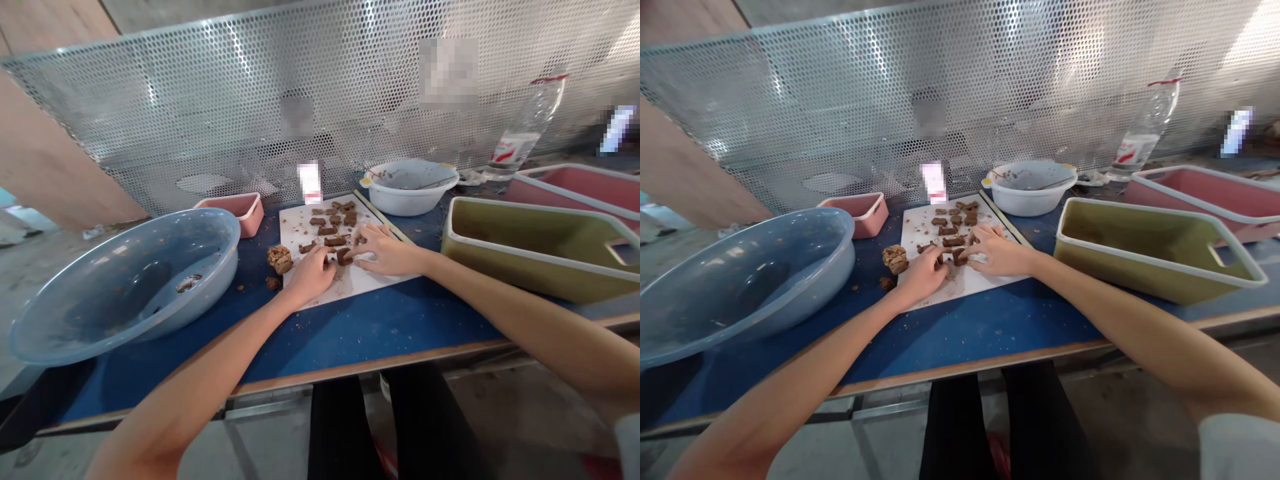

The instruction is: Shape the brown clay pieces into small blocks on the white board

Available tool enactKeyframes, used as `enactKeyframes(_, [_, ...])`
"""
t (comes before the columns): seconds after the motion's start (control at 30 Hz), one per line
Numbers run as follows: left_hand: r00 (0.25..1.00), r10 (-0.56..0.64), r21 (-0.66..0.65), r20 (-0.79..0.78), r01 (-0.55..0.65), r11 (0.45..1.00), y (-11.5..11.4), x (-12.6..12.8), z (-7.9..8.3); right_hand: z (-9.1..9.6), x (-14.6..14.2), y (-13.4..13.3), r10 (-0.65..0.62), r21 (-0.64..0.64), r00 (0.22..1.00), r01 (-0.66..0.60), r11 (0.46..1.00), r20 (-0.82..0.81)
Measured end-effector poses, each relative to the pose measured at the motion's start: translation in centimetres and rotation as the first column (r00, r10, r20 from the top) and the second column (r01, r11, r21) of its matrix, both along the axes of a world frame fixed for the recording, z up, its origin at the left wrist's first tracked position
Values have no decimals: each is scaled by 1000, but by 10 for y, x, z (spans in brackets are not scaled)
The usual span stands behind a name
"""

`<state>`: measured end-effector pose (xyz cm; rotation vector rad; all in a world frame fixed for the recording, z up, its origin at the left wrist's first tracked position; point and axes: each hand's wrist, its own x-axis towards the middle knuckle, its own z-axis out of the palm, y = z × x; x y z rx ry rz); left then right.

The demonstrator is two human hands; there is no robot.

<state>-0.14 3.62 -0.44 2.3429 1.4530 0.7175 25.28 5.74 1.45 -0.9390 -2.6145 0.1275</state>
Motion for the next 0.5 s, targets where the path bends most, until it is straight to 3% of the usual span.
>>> enactKeyframes(0.2, [1000, -15, 17, 0, 15, 1000, 0, -1, 0, 3, 8, 6, 10, 119, 1000, -10, 993, 4])
enactKeyframes(0.4, [1000, 2, 12, -11, -2, 1000, 0, -1, 0, 2, 6, 6, 86, 21, 995, -87, 996, 48])
enactKeyframes(0.5, [1000, -2, 17, -2, 2, 1000, -1, -1, 1, 1, 8, 8, 96, 71, 994, -99, 993, 44])
